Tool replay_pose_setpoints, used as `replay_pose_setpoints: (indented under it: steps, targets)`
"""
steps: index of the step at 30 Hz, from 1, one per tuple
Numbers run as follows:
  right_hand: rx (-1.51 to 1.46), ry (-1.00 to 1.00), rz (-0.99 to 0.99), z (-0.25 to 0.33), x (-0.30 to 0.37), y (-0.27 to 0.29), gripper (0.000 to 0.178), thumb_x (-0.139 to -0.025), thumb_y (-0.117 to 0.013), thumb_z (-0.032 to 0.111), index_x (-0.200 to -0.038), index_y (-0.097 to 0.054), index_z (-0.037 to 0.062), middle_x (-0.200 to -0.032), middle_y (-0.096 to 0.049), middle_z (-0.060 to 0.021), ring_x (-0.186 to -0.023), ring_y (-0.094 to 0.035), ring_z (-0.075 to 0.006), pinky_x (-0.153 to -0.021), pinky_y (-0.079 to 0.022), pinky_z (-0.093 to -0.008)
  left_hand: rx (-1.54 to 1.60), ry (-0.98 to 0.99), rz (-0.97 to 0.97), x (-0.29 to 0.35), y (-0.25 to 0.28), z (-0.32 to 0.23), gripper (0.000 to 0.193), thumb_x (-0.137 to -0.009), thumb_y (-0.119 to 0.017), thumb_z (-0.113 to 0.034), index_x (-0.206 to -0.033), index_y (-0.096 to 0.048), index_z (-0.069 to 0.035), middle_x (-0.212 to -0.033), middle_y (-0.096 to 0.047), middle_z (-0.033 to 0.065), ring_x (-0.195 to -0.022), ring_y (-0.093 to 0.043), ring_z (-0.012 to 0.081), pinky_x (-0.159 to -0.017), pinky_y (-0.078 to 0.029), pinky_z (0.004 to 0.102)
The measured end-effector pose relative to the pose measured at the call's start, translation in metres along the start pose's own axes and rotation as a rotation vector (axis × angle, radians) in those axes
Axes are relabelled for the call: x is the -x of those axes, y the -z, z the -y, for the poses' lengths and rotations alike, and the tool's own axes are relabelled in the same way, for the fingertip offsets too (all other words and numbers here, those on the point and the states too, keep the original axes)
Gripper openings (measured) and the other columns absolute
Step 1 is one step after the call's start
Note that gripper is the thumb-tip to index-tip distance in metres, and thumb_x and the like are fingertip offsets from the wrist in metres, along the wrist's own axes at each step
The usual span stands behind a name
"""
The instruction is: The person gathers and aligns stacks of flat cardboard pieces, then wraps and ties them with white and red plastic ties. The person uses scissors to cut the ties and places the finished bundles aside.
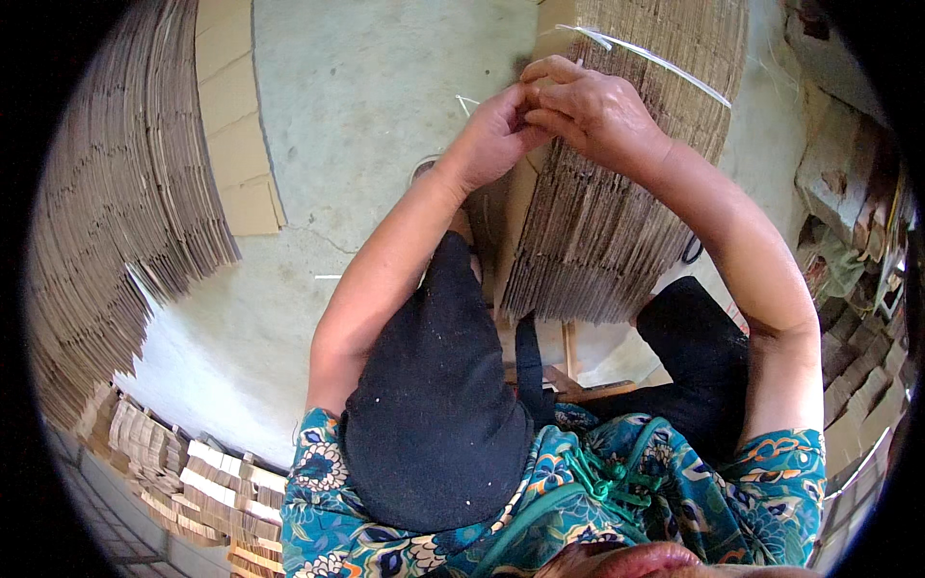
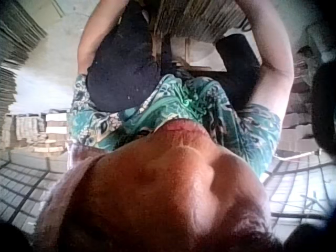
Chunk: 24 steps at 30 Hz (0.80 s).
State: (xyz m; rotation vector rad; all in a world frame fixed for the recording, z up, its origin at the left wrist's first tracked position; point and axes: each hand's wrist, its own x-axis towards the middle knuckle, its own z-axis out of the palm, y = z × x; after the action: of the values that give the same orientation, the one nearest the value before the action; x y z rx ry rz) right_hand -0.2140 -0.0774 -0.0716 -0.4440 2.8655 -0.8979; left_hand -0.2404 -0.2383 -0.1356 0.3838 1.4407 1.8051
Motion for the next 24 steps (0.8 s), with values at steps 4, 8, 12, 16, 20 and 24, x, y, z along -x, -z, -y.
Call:
replay_pose_setpoints:
  steps: [4,8,12,16,20,24]
  targets:
    - [-0.013,-0.026,0.054,-0.007,-0.001,-0.001,0.019,-0.081,-0.061,0.026,-0.086,-0.057,0.008,-0.082,-0.061,-0.0109,-0.078,-0.06,-0.0323,-0.063,-0.048,-0.0404,-0.088,-0.023,0.012,0.0,0.004,0.007,0.015,-0.084,-0.06,-0.005,-0.097,-0.053,-0.003,-0.084,-0.056,0.0007,-0.078,-0.052,0.0078,-0.072,-0.046,0.0237]
    - [-0.067,-0.173,0.067,-0.008,0.003,0.001,0.019,-0.083,-0.059,0.024,-0.087,-0.05,0.0073,-0.07,-0.059,-0.0145,-0.071,-0.06,-0.0359,-0.059,-0.048,-0.0435,-0.163,0.041,0.013,0.003,0.009,0.013,0.013,-0.085,-0.059,-0.003,-0.098,-0.054,-0.004,-0.089,-0.057,-0.0002,-0.085,-0.052,0.007,-0.078,-0.045,0.0232]
    - [-0.117,-0.09,0.001,-0.017,0.023,-0.003,0.015,-0.085,-0.055,0.016,-0.092,-0.045,0.0074,-0.065,-0.058,-0.0143,-0.062,-0.06,-0.035,-0.05,-0.046,-0.043,-0.026,-0.001,0.046,0.001,0.006,0.013,0.007,-0.087,-0.058,-0.004,-0.093,-0.055,-0.004,-0.092,-0.059,0.0006,-0.087,-0.054,0.0068,-0.08,-0.045,0.0226]
    - [-0.083,-0.078,0.111,0.006,0.042,-0.009,0.02,-0.083,-0.055,0.01,-0.096,-0.041,0.0072,-0.063,-0.058,-0.0144,-0.058,-0.06,-0.0338,-0.045,-0.046,-0.0419,-0.059,0.075,0.007,0.001,0.005,0.006,0.007,-0.084,-0.06,-0.001,-0.088,-0.055,-0.004,-0.087,-0.062,0.0012,-0.079,-0.057,0.0073,-0.073,-0.048,0.023]
    - [-0.161,-0.176,0.114,0.006,0.046,-0.006,0.017,-0.085,-0.056,0.012,-0.096,-0.045,0.0062,-0.064,-0.057,-0.016,-0.062,-0.061,-0.0349,-0.052,-0.047,-0.0423,-0.163,0.02,-0.011,0.001,0.001,0.001,0.009,-0.081,-0.062,0.001,-0.083,-0.055,-0.003,-0.088,-0.062,0.0016,-0.076,-0.056,0.0062,-0.068,-0.048,0.0219]
    - [-0.309,-0.301,0.108,-0.006,0.043,-0.001,0.017,-0.085,-0.058,0.015,-0.094,-0.049,0.0038,-0.064,-0.057,-0.0156,-0.062,-0.06,-0.0337,-0.055,-0.047,-0.039,-0.27,0.039,-0.008,0.002,0.003,0.001,0.013,-0.079,-0.062,0.006,-0.081,-0.054,-0.004,-0.094,-0.061,0.0048,-0.088,-0.056,0.0101,-0.076,-0.048,0.0244]
